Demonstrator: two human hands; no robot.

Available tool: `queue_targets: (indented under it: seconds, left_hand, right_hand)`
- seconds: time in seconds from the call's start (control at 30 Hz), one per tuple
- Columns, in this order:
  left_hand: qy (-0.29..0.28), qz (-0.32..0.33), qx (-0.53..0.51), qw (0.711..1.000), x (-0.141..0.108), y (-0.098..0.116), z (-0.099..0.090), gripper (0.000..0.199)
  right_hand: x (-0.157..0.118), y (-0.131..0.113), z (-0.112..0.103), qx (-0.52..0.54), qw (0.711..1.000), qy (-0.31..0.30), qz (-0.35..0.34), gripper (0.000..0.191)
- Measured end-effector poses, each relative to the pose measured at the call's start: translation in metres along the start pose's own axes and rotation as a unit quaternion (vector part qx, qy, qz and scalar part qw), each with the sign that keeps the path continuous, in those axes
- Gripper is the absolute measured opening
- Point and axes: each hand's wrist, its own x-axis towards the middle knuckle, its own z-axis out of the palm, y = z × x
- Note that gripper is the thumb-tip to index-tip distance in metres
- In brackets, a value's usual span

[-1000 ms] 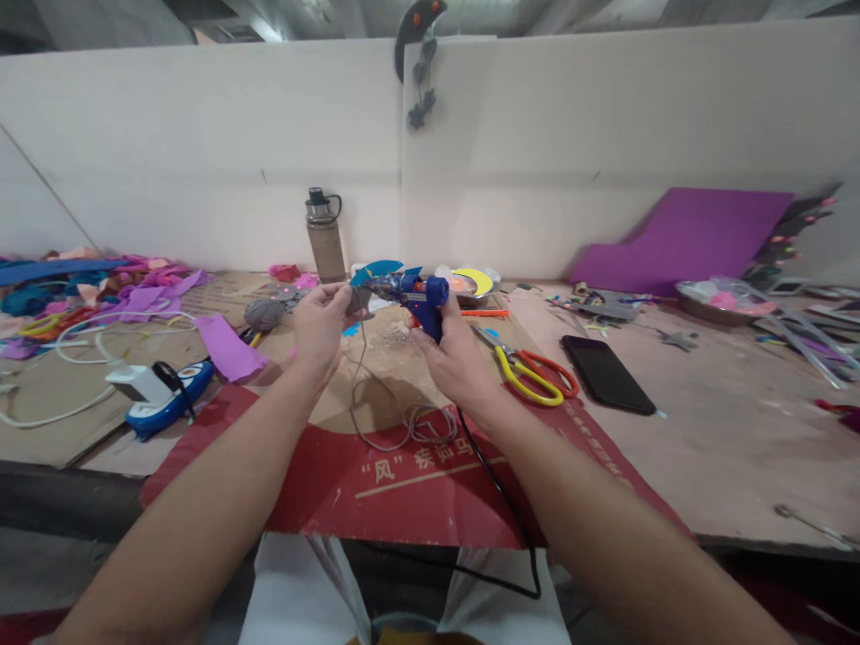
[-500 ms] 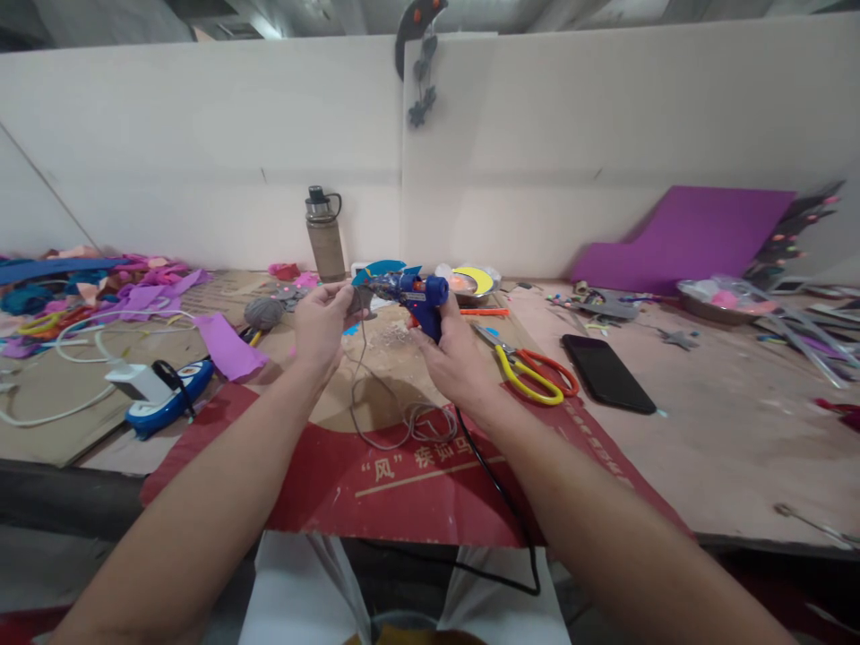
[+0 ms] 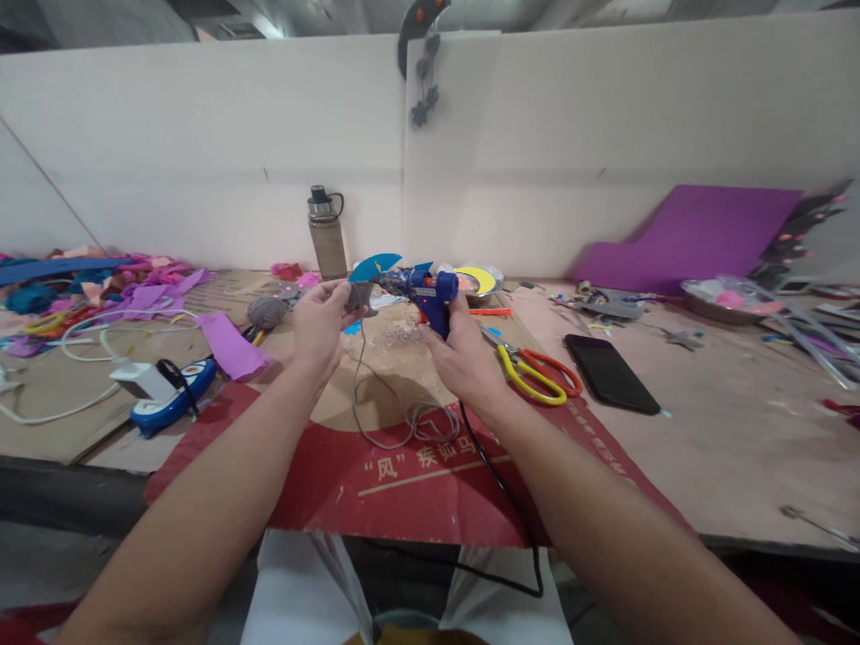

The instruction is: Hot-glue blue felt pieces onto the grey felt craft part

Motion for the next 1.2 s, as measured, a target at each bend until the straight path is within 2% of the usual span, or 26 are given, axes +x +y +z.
queue_targets:
  seconds: [0.37, 0.63, 1.07, 1.2]
  left_hand:
    - [0.003, -0.007, 0.006, 1.0, 0.0024, 0.0011, -0.0036, 0.014]
    - [-0.007, -0.006, 0.0, 1.0, 0.0012, 0.001, -0.0024, 0.012]
    - [-0.005, -0.011, -0.002, 1.0, 0.0011, 0.0012, -0.0024, 0.011]
    - [-0.01, -0.016, -0.008, 1.0, 0.0005, 0.0009, -0.0011, 0.007]
  right_hand:
    - [-0.0002, 0.0048, 0.0003, 0.012, 1.0, 0.011, 0.013, 0.045]
    - [-0.001, -0.003, -0.0006, 0.017, 1.0, 0.011, 0.007, 0.045]
    - [-0.0011, -0.0015, -0.0007, 0.012, 0.999, 0.011, 0.027, 0.042]
    - [-0.0016, -0.0046, -0.0011, -0.007, 1.0, 0.007, 0.022, 0.048]
